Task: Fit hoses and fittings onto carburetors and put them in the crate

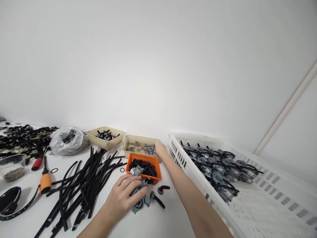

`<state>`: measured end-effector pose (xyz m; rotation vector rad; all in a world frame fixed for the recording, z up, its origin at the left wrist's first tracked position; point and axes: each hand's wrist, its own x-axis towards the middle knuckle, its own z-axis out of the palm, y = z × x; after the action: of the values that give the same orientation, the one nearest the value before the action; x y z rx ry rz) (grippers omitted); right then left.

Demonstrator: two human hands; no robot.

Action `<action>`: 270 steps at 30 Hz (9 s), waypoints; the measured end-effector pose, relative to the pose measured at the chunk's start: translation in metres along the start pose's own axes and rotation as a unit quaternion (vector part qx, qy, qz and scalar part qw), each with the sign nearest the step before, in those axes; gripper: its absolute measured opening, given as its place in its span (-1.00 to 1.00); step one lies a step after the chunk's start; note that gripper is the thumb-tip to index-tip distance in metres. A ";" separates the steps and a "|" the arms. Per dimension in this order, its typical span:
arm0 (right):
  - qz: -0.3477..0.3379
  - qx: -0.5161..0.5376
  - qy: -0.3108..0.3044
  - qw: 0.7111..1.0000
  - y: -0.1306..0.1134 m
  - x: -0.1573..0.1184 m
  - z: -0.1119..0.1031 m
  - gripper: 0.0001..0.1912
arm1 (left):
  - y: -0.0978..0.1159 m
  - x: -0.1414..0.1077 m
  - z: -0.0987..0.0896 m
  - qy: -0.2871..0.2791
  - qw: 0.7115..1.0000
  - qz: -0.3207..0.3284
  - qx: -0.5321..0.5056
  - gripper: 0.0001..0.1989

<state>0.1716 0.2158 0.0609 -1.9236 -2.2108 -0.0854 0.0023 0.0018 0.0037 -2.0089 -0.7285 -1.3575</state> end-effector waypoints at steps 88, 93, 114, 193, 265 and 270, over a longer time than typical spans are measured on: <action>-0.185 0.433 0.287 0.834 -0.026 -0.274 0.029 -0.75 | 0.008 -0.017 -0.006 -0.044 0.998 -0.027 -0.045 -0.79; -0.171 0.440 0.283 0.835 -0.028 -0.275 0.027 -0.78 | 0.009 -0.017 -0.006 -0.040 0.998 -0.028 -0.041 -0.79; -0.144 0.454 0.253 0.842 -0.028 -0.273 0.031 -0.83 | 0.010 -0.019 -0.005 -0.060 0.997 -0.016 -0.047 -0.80; 0.057 0.763 0.004 0.644 -0.022 -0.265 0.015 -0.65 | 0.026 -0.017 0.002 -0.228 0.441 -0.514 -0.700 -0.51; 0.074 0.814 -0.175 0.549 -0.025 -0.271 0.007 -0.66 | 0.023 -0.014 -0.007 -0.313 0.455 -0.451 -0.701 -0.47; 0.046 0.817 -0.164 0.551 -0.024 -0.271 0.008 -0.70 | 0.023 -0.013 -0.008 -0.312 0.450 -0.452 -0.704 -0.49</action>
<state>0.1810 -0.0496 0.0029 -0.7671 -1.0405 1.7379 0.0100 -0.0211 -0.0100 -3.9781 -1.3469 -2.1836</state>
